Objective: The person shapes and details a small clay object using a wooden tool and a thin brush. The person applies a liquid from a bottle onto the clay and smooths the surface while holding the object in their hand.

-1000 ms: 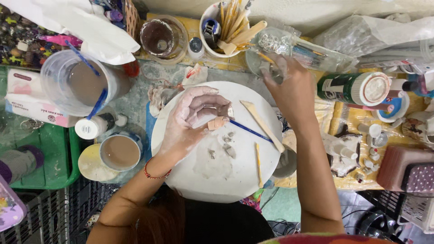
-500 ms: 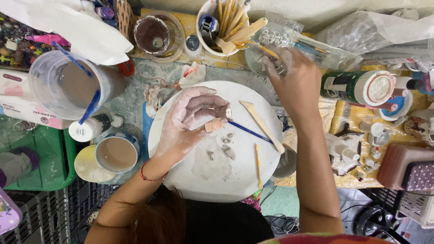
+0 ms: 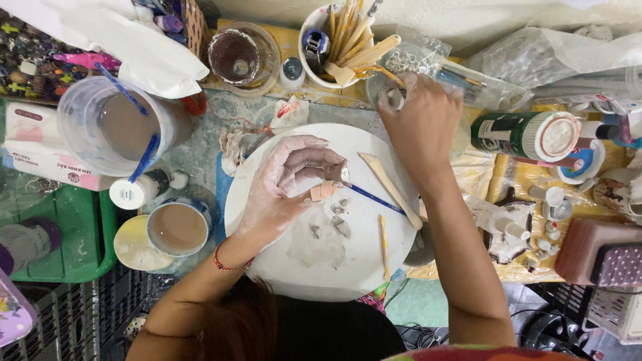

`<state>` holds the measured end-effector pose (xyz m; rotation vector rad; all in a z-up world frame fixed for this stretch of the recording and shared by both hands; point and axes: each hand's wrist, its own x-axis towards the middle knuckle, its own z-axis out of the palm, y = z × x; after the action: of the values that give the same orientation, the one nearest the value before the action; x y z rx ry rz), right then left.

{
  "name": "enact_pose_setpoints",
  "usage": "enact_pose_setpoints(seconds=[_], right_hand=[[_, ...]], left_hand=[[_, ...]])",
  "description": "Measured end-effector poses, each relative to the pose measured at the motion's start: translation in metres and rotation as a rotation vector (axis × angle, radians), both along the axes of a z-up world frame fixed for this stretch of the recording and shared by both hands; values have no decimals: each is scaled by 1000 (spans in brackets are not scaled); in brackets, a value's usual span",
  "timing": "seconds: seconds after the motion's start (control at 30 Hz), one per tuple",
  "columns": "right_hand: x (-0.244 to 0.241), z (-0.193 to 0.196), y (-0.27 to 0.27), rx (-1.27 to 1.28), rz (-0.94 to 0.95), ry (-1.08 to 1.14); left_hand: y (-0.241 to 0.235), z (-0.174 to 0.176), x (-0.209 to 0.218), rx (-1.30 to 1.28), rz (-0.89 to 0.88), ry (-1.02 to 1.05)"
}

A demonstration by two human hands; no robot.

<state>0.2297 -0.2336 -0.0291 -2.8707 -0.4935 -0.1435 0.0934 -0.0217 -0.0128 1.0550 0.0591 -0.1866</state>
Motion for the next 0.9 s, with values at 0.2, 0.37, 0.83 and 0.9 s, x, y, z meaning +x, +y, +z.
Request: enact_pose_setpoints(seconds=[0.2, 0.37, 0.83, 0.9], right_hand=[[2, -7, 1, 65, -61, 50], [5, -6, 0, 85, -51, 72], [-13, 23, -16, 652, -233, 313], [-26, 30, -23, 989, -367, 516]], left_hand=[[2, -2, -1, 11, -1, -9], [0, -3, -2, 4, 8, 4], [3, 4, -9, -50, 9, 33], [3, 8, -13, -47, 14, 32]])
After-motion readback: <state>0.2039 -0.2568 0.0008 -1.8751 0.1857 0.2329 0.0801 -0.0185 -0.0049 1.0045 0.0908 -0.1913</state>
